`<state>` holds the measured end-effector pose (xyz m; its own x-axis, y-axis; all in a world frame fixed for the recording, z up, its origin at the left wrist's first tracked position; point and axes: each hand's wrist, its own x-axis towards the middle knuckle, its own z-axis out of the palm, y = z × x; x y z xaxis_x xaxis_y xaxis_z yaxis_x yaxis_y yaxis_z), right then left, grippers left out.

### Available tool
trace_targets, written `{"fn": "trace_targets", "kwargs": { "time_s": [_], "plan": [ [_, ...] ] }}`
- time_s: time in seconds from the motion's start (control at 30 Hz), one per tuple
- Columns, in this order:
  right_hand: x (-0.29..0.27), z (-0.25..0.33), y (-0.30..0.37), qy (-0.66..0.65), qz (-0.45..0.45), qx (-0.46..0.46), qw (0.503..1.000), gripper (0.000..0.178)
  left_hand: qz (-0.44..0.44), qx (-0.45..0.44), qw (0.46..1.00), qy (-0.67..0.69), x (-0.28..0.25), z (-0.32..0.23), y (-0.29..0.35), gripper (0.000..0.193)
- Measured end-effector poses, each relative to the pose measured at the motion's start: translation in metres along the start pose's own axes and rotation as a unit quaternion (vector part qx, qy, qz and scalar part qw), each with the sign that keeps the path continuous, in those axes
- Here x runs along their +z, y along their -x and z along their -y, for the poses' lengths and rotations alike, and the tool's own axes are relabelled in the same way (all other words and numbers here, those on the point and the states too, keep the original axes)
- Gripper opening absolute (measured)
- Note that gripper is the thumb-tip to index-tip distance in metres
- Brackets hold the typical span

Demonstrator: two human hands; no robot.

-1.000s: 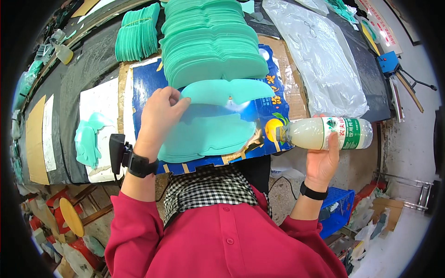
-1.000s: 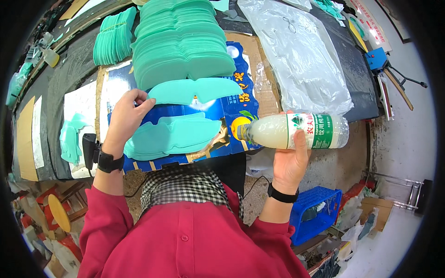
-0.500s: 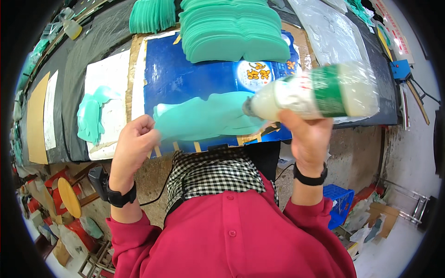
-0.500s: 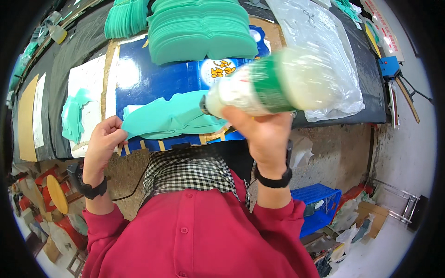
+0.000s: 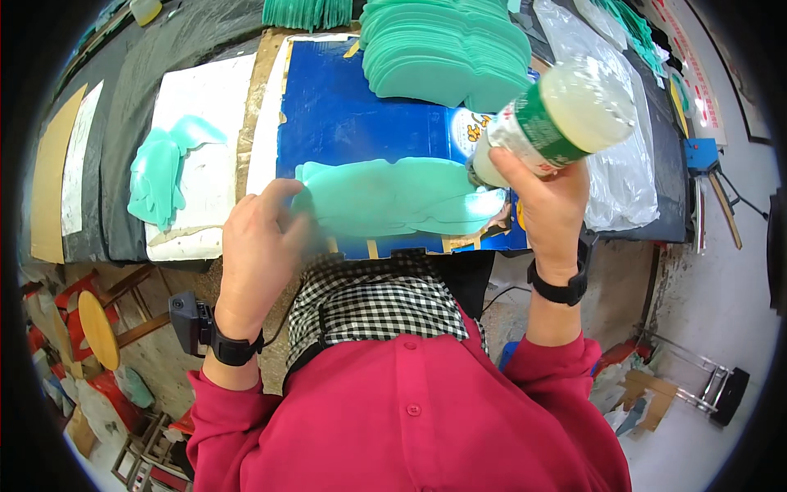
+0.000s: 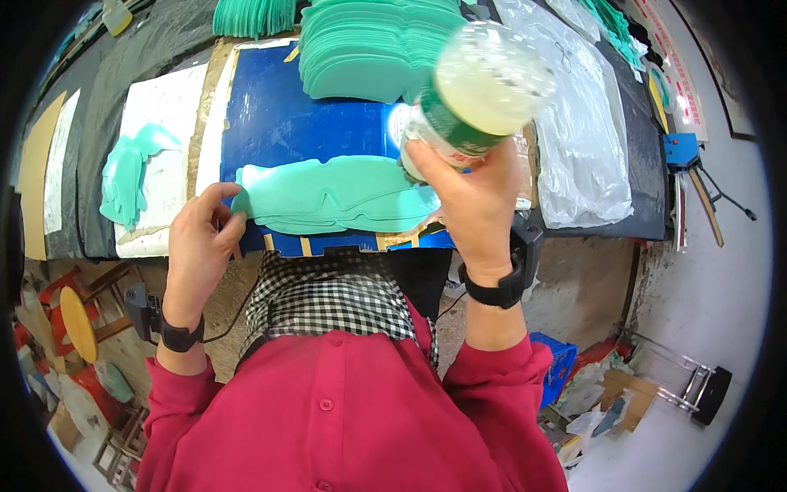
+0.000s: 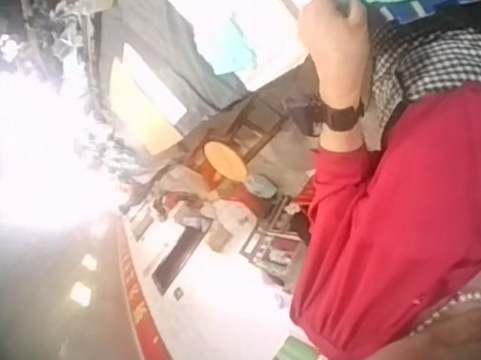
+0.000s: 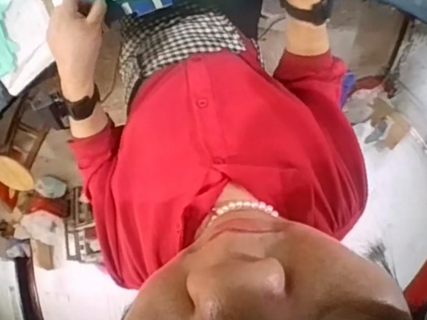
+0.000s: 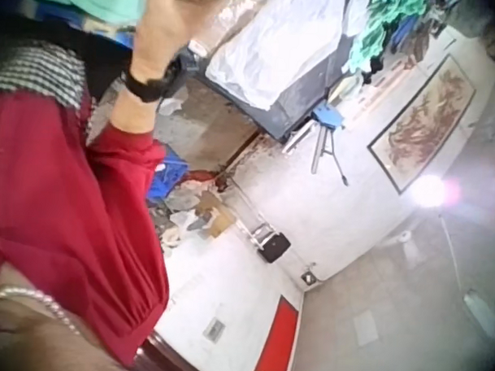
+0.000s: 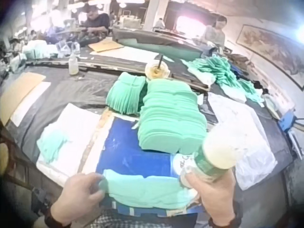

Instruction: Applying glue to green shoe component pieces using a squeeze bottle on a production line.

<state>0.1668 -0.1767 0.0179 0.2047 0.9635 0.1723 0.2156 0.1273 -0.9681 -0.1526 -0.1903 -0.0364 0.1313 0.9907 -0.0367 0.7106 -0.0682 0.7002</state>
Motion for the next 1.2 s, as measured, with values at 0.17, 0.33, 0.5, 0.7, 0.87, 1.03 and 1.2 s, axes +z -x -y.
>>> {"fn": "trace_targets", "kwargs": {
  "time_s": [0.17,0.33,0.5,0.7,0.87,1.03,1.2],
  "plan": [
    [0.052,-0.006,-0.003,-0.036,0.061,-0.016,0.997,0.056,-0.007,0.018,1.0,-0.008,0.003,-0.008,-0.004,0.025],
    [0.086,-0.013,-0.01,0.066,0.115,-0.14,0.981,0.053,-0.019,0.021,0.998,-0.054,0.001,-0.011,0.001,0.023],
    [0.014,0.005,0.017,0.017,0.013,0.029,0.999,0.039,-0.065,0.08,0.989,-0.102,0.004,0.004,0.011,0.024],
    [0.056,0.014,0.038,0.075,0.077,-0.066,0.992,0.044,-0.076,0.132,0.984,-0.087,-0.004,0.005,0.028,0.025],
    [0.141,0.004,0.006,0.055,0.133,-0.221,0.964,0.059,-0.064,0.128,0.984,-0.103,-0.002,0.002,0.047,0.034],
    [0.175,0.006,0.001,0.058,0.172,-0.259,0.949,0.057,-0.056,0.125,0.985,-0.101,-0.001,0.001,0.056,0.037],
    [0.167,0.005,0.001,0.045,0.208,-0.263,0.941,0.057,-0.066,0.114,0.986,-0.101,-0.005,0.001,0.063,0.032]
  ]
}}
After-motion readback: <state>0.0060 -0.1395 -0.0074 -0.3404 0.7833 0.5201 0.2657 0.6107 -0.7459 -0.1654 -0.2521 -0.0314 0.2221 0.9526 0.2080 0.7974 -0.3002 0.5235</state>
